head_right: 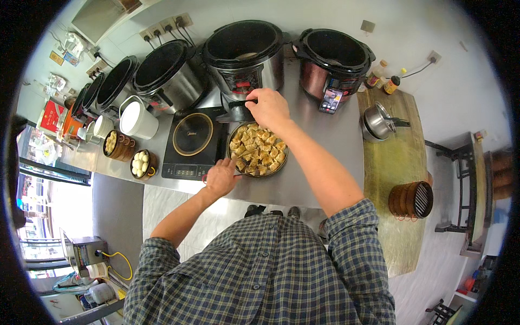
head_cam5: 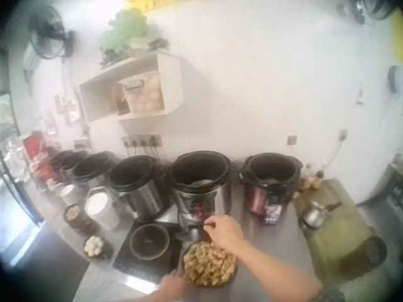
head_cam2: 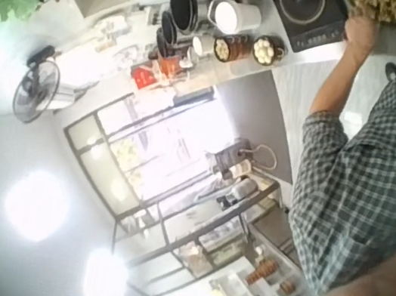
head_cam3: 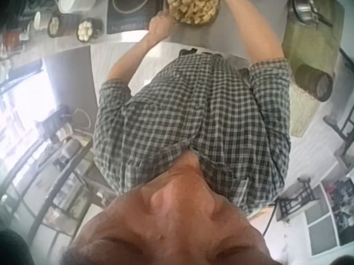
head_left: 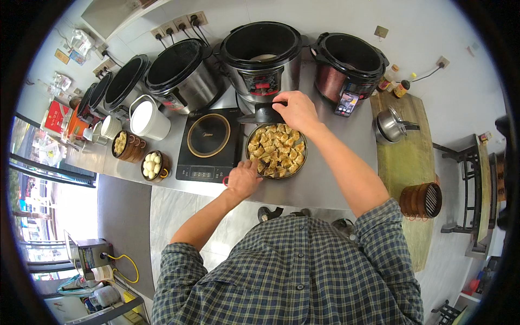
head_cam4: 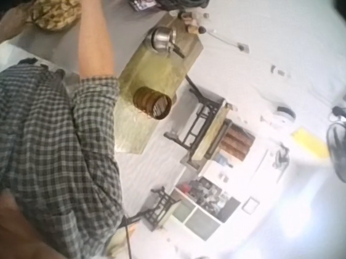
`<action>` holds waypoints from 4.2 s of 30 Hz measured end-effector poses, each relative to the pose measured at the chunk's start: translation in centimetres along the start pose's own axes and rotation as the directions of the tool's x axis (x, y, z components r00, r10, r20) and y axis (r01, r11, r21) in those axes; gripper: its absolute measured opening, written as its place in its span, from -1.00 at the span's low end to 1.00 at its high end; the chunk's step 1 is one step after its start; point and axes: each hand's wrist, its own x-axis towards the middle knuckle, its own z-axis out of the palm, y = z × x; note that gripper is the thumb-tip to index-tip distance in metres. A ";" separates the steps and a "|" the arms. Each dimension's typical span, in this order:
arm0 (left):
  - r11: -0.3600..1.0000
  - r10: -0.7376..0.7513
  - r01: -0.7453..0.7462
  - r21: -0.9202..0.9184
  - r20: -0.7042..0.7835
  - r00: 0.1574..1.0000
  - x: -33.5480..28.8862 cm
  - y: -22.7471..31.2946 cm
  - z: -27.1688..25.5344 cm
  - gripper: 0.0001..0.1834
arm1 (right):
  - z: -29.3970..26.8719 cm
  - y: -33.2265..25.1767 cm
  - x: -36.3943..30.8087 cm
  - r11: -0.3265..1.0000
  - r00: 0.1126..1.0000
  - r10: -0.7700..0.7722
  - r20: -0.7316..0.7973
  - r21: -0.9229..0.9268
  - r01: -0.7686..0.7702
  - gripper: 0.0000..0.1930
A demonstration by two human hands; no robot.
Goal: The person uses tongs to transfer cooked dumplings from a metal tray into a paper cup. They then move a bamboo steamer basket and continue transferring dumplings from the tray into the steamer basket.
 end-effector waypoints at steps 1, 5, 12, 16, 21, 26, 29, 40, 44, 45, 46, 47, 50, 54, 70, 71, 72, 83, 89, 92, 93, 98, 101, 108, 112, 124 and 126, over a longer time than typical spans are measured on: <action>1.000 -0.009 0.009 -0.004 0.001 1.000 0.0 0.5 0.5 -0.31 | 0.0 0.0 0.0 1.000 1.000 0.001 0.002 0.007 -0.001 -0.79; 0.999 -0.052 0.052 -0.003 0.009 0.999 0.3 1.2 1.2 -0.25 | 0.1 0.2 0.0 1.000 1.000 -0.018 -0.004 -0.002 0.018 -0.80; 0.997 -0.078 0.078 -0.014 0.004 0.997 -1.7 2.1 1.1 -0.24 | 0.5 0.6 -0.8 1.000 0.999 -0.019 0.035 0.017 0.018 -0.80; 0.993 -0.109 0.109 -0.051 0.013 0.994 -1.9 2.3 1.1 -0.25 | 0.4 0.9 -1.4 1.000 0.999 -0.005 0.043 0.014 0.005 -0.80; 0.984 -0.146 0.145 -0.104 0.004 0.989 -5.4 2.1 0.1 -0.22 | 0.6 1.3 -2.0 0.998 0.996 -0.030 0.083 0.055 0.026 -0.79; 0.959 -0.234 0.231 -0.163 0.002 0.972 -9.6 1.8 -0.3 -0.20 | 2.1 3.0 -4.8 0.994 0.978 -0.094 0.187 0.073 0.081 -0.80; 0.931 -0.282 0.290 -0.223 0.068 0.957 -12.8 1.6 0.1 -0.20 | 5.0 4.3 -9.1 0.983 0.961 -0.181 0.211 0.039 0.177 -0.87; 0.832 -0.461 0.449 -0.324 0.044 0.886 -18.0 3.6 1.1 -0.34 | 9.7 11.5 -12.7 0.969 0.973 -0.230 0.037 0.107 0.225 -0.84; 0.777 -0.553 0.521 -0.354 0.013 0.833 -14.9 6.0 0.6 -0.29 | 8.2 20.1 -4.3 0.901 0.947 0.317 -0.045 0.327 -0.286 -0.63; 0.803 -0.525 0.490 -0.338 -0.015 0.851 -13.3 6.8 0.6 -0.29 | 8.4 22.2 -2.3 0.874 0.932 0.359 0.042 0.334 -0.352 -0.58; 0.829 -0.488 0.459 -0.319 -0.015 0.873 -11.4 7.4 0.6 -0.31 | 9.2 23.7 -0.8 0.877 0.941 0.334 0.050 0.350 -0.330 -0.57; 0.872 -0.415 0.377 -0.312 -0.062 0.908 -9.6 8.1 0.5 -0.30 | 10.0 25.0 0.5 0.866 0.935 0.345 0.080 0.356 -0.350 -0.57; 0.897 -0.324 0.274 -0.346 -0.095 0.941 -4.6 10.3 -0.2 -0.26 | 12.9 27.1 2.0 0.866 0.933 0.355 0.055 0.357 -0.350 -0.65; 0.859 -0.245 0.242 -0.452 0.052 0.968 -1.8 14.1 -0.5 -0.17 | 12.6 29.2 1.2 0.702 0.845 0.531 -0.070 0.595 -0.391 -0.73; 0.954 0.115 -0.110 -0.278 0.003 0.993 5.3 22.5 10.1 -0.30 | -0.2 31.0 -24.0 0.696 0.827 0.533 -0.178 0.648 -0.309 -0.72; 0.928 0.164 -0.169 -0.332 -0.042 0.986 4.5 21.8 9.8 -0.35 | 0.0 29.7 -24.9 0.735 0.852 0.496 -0.167 0.604 -0.309 -0.72; 0.893 0.220 -0.237 -0.383 -0.089 0.971 3.0 20.4 9.4 -0.40 | 0.4 28.0 -25.4 0.758 0.874 0.458 -0.161 0.584 -0.289 -0.72; 0.756 -0.332 0.210 -0.620 -0.087 0.939 -20.9 -4.9 9.2 -0.88 | 11.3 2.8 -23.5 0.934 0.984 -0.177 -0.007 0.315 0.170 -0.87; 0.525 -0.710 0.545 -0.654 0.017 0.704 -39.2 -19.8 9.1 -0.57 | 27.4 -15.3 -22.1 0.895 0.940 -0.314 0.134 0.373 0.245 -0.84; 0.342 -0.853 0.678 -0.651 0.087 0.514 -46.9 -26.2 6.8 -0.45 | 35.8 -25.9 -22.1 0.862 0.889 -0.381 0.253 0.445 0.243 -0.84; 0.398 -0.853 0.658 -0.639 0.007 0.522 -49.2 -28.4 5.8 -0.46 | 38.5 -29.2 -22.2 0.844 0.865 -0.424 0.267 0.463 0.270 -0.85; 0.354 -0.885 0.629 -0.693 -0.031 0.464 -56.2 -42.0 5.9 -0.73 | 51.0 -40.5 -21.6 0.798 0.801 -0.494 0.339 0.542 0.263 -0.86; 0.365 -0.900 0.653 -0.663 -0.071 0.431 -60.3 -51.9 9.0 -0.92 | 58.9 -45.5 -19.6 0.791 0.775 -0.502 0.384 0.567 0.231 -0.82; -0.003 -0.933 0.931 -0.364 0.336 0.129 -74.7 -66.1 11.4 -0.70 | 79.4 -62.3 -10.2 0.745 0.525 -0.633 0.569 0.633 0.211 -0.82; -0.376 -0.872 0.833 -0.405 0.459 -0.170 -81.6 -69.7 8.5 -0.58 | 89.1 -75.8 -5.9 0.643 0.349 -0.760 0.549 0.713 0.280 -0.85; -0.655 -0.721 0.630 -0.418 0.597 -0.353 -85.4 -103.1 9.0 -0.65 | 119.7 -107.0 8.0 0.738 0.393 -0.674 0.625 0.560 0.375 -0.84; -0.561 -0.786 0.703 -0.438 0.549 -0.285 -88.2 -111.3 8.9 -0.67 | 124.0 -112.2 11.7 0.694 0.408 -0.720 0.561 0.601 0.397 -0.81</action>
